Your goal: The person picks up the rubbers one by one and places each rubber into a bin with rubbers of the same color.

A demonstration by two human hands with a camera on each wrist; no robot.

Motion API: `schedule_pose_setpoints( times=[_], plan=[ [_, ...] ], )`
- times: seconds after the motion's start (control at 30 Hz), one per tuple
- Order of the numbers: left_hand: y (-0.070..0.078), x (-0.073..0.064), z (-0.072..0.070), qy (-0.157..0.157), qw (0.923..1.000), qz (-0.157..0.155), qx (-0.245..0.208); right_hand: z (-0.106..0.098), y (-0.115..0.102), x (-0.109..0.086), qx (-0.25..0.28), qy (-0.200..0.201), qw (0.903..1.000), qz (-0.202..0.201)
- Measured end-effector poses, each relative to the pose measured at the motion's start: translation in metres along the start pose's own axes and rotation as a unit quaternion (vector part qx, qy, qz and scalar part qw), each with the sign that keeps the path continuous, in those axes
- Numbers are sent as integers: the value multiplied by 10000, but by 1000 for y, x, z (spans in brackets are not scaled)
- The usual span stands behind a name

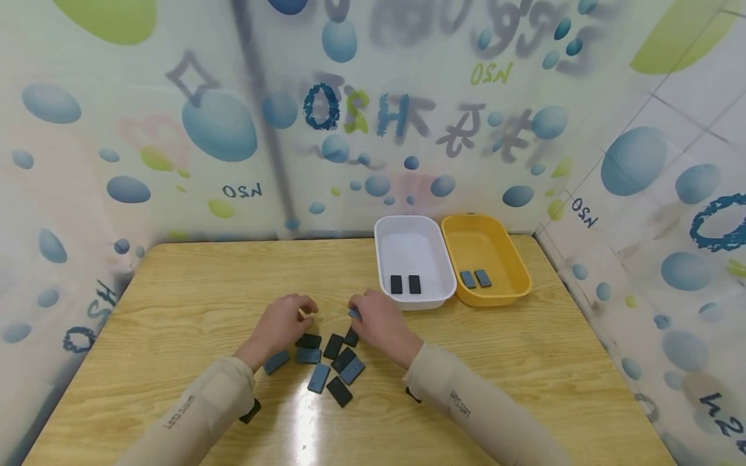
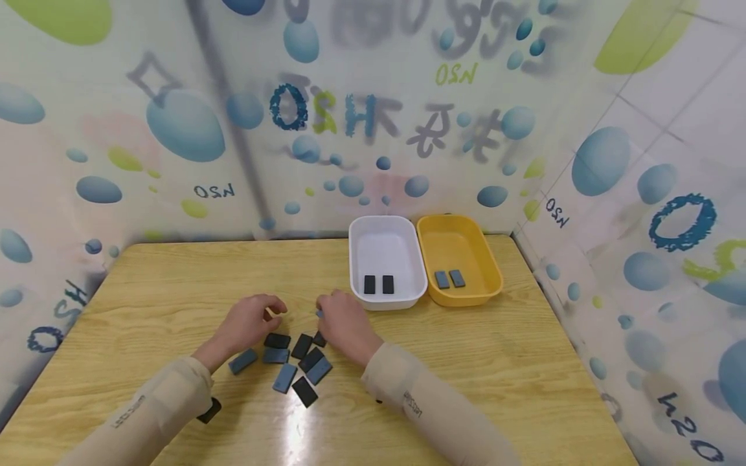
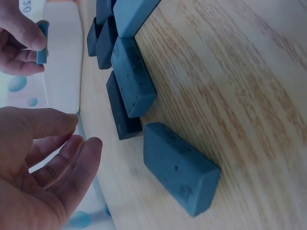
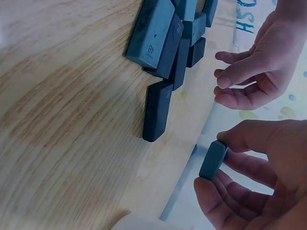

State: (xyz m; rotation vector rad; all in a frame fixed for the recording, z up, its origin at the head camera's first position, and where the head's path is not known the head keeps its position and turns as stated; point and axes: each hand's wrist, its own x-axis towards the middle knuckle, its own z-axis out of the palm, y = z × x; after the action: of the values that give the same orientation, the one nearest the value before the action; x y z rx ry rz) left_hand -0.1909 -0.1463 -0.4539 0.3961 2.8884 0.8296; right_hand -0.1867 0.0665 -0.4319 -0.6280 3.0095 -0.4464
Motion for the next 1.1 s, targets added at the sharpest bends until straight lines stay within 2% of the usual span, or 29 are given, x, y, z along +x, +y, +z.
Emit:
schedule_pose_setpoints(
  times=[0.3, 0.57, 0.93, 1.1],
  plan=[
    [1, -1, 1, 10, 10000, 95, -6, -4, 11, -18, 24, 117, 9998, -184],
    [-1, -1, 5, -25, 9999, 119, -36, -7, 22, -28, 53, -99, 9999, -46],
    [1, -1, 6, -17, 9999, 98, -40, -7, 49, -47, -75, 77, 9999, -133],
    [1, -2, 6, -10, 10000, 97, -13, -13, 61, -56, -63, 224, 9997, -95]
  ],
)
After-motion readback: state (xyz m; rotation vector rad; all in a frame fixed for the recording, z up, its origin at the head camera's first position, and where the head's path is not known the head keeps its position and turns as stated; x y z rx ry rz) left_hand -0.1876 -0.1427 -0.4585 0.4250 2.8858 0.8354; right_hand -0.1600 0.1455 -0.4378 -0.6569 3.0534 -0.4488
